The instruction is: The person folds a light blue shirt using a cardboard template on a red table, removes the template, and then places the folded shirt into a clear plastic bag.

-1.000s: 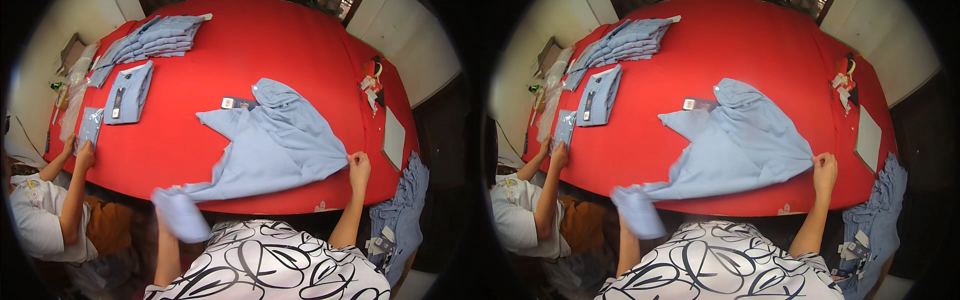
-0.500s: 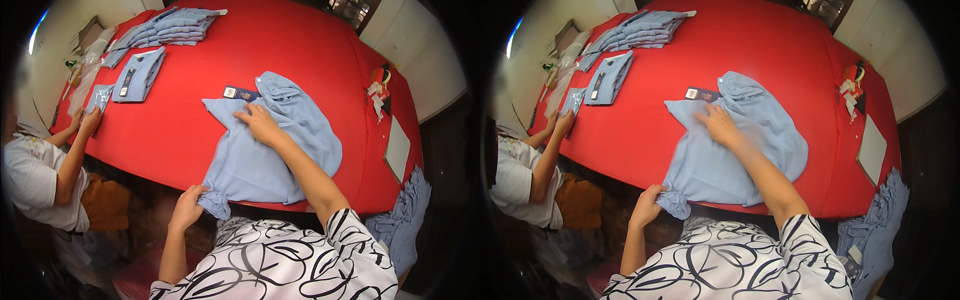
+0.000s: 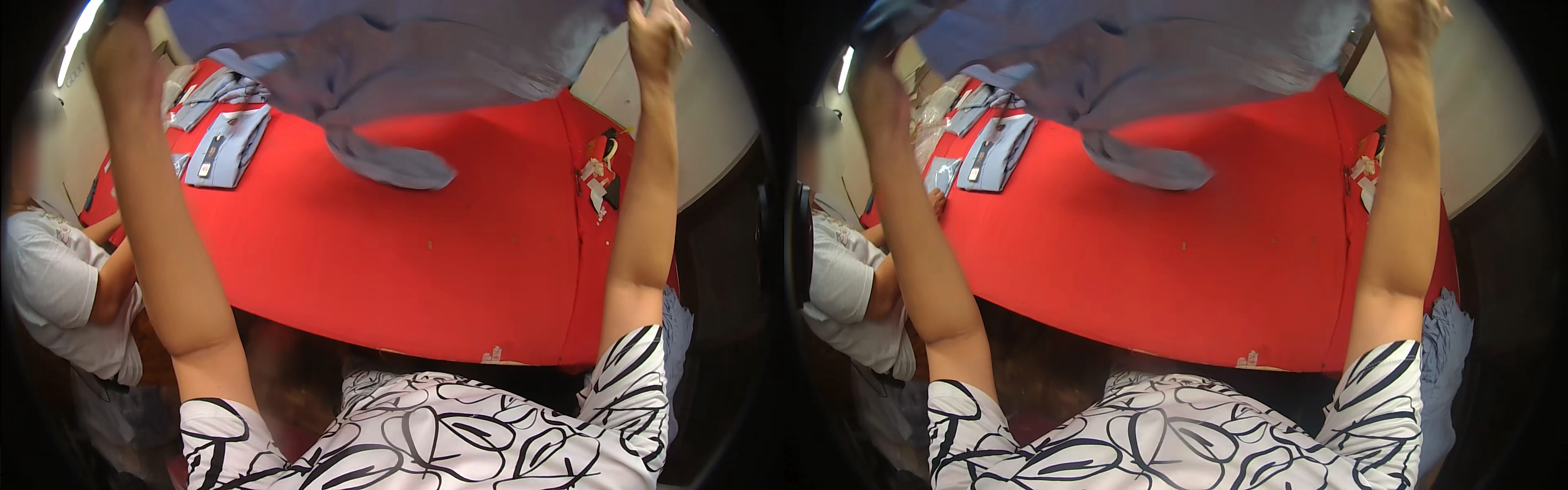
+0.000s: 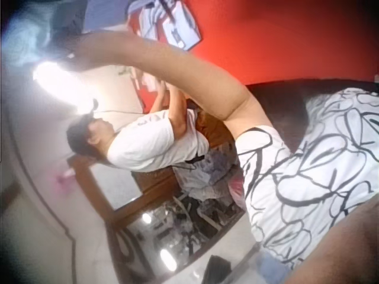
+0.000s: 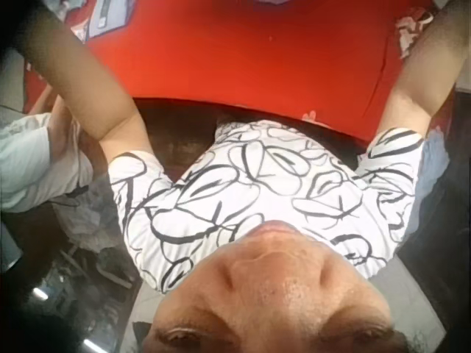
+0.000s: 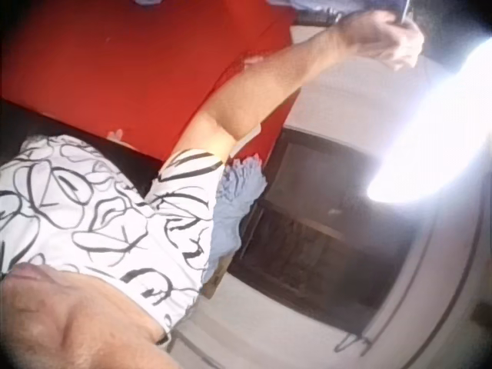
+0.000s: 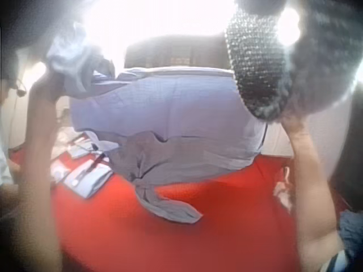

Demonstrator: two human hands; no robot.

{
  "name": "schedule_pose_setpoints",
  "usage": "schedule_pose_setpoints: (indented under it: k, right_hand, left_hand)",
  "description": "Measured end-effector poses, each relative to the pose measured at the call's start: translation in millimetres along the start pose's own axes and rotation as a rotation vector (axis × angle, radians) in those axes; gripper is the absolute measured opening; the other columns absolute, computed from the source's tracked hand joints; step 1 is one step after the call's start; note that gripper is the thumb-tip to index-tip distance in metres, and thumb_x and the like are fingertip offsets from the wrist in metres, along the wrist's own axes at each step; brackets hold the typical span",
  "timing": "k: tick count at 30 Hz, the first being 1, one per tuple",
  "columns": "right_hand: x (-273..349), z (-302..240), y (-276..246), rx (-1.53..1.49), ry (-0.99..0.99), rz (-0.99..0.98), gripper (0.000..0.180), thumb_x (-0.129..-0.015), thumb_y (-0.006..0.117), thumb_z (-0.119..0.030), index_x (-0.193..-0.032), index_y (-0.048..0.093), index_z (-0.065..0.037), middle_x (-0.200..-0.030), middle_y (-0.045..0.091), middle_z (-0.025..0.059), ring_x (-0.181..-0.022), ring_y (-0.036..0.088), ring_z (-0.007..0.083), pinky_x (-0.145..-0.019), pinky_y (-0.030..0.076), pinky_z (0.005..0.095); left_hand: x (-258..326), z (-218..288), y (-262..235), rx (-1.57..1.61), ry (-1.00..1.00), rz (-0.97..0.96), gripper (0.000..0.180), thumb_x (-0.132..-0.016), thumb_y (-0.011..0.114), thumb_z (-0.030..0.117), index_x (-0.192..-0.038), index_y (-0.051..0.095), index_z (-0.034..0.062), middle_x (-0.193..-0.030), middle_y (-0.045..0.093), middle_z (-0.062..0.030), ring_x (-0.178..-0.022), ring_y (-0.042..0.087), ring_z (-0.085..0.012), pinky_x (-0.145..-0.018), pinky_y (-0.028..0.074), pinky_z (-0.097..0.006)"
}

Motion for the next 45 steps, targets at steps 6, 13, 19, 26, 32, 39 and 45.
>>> schedule_pose_setpoints:
  k: [6,13,19,26,32,39,45]
  right_hand:
    - [98.4,-3.9,-101.2,-0.146,0.531,-0.456,0.015,-0.089,0.059,0.004,-0.101,0.061,-0.004,-0.101,0.066,0.0077,-0.098,0.062,0.0223,-0.093,0.047,0.0378]
    - [252.7,-95.3,-203.8,-0.805,1.183,-1.170,0.012,-0.085,0.060,0.000,-0.096,0.058,-0.001,-0.101,0.059,0.0085,-0.106,0.055,0.0203,-0.107,0.036,0.0403]
    - [410.7,-64.5,-240.0,-0.060,1.410,-1.315,0.032,-0.090,0.066,-0.017,-0.118,0.059,-0.002,-0.112,0.058,0.0137,-0.108,0.056,0.0314,-0.098,0.042,0.0379]
    - [425.3,-109.8,-233.6,0.120,1.279,-1.304,0.017,-0.091,0.063,-0.017,-0.096,0.054,-0.005,-0.108,0.054,0.0151,-0.097,0.059,0.0396,-0.079,0.048,0.0474]
    - [398.0,-110.7,-324.4,0.256,1.282,-1.665,0.014,-0.089,0.062,-0.010,-0.100,0.054,-0.005,-0.114,0.054,0.0154,-0.100,0.059,0.0378,-0.083,0.047,0.0469]
    - [391.8,-86.8,-229.7,0.061,1.103,-1.348,0.034,-0.089,0.062,-0.009,-0.123,0.058,-0.005,-0.136,0.050,0.0158,-0.125,0.046,0.0351,-0.106,0.034,0.0494]
    - [451.0,-111.3,-44.1,-0.301,0.877,-1.354,0.048,-0.097,0.054,-0.027,-0.138,0.048,-0.003,-0.150,0.038,0.0177,-0.141,0.031,0.0330,-0.116,0.020,0.0520]
  left_hand:
    - [144.4,9.3,-113.0,-0.338,-0.258,-0.062,0.036,-0.088,0.059,0.017,-0.115,0.059,-0.0062,-0.112,0.063,-0.0114,-0.105,0.061,-0.0209,-0.098,0.046,-0.039]
    - [328.6,27.8,-108.2,-0.452,-1.042,-1.135,0.041,-0.063,0.082,0.013,-0.098,0.063,0.0023,-0.117,0.063,-0.0146,-0.126,0.053,-0.0320,-0.111,0.035,-0.042]
    - [362.7,-57.2,-179.8,-0.819,-1.284,-0.873,0.050,-0.085,0.072,0.035,-0.116,0.063,-0.0040,-0.113,0.067,-0.0190,-0.108,0.063,-0.0283,-0.092,0.049,-0.038]
    - [426.0,-88.9,-100.6,-1.202,-0.526,-0.789,0.039,-0.096,0.058,0.022,-0.131,0.053,0.0089,-0.102,0.061,-0.0142,-0.088,0.062,-0.0347,-0.077,0.050,-0.044]
    - [411.8,-70.3,-122.7,-1.175,-0.557,-0.815,0.020,-0.090,0.062,0.010,-0.109,0.067,0.0078,-0.093,0.059,-0.0118,-0.087,0.061,-0.0330,-0.075,0.050,-0.040]
    - [387.7,-117.2,-21.8,-0.834,-0.514,-0.783,0.021,-0.089,0.062,0.008,-0.110,0.067,0.0049,-0.118,0.062,-0.0134,-0.111,0.055,-0.0321,-0.094,0.044,-0.044]
    - [411.2,-242.8,63.8,-1.017,-0.435,-1.091,0.050,-0.098,0.048,0.041,-0.142,0.047,0.0158,-0.150,0.042,-0.0090,-0.141,0.031,-0.0343,-0.116,0.022,-0.051]
Point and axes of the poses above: each hand's wrist, its own x-axis away from the middle knuckle, its own y-axis out of the palm, z = x × y, the point moved 9 cm from there along -x, towards the middle knuckle
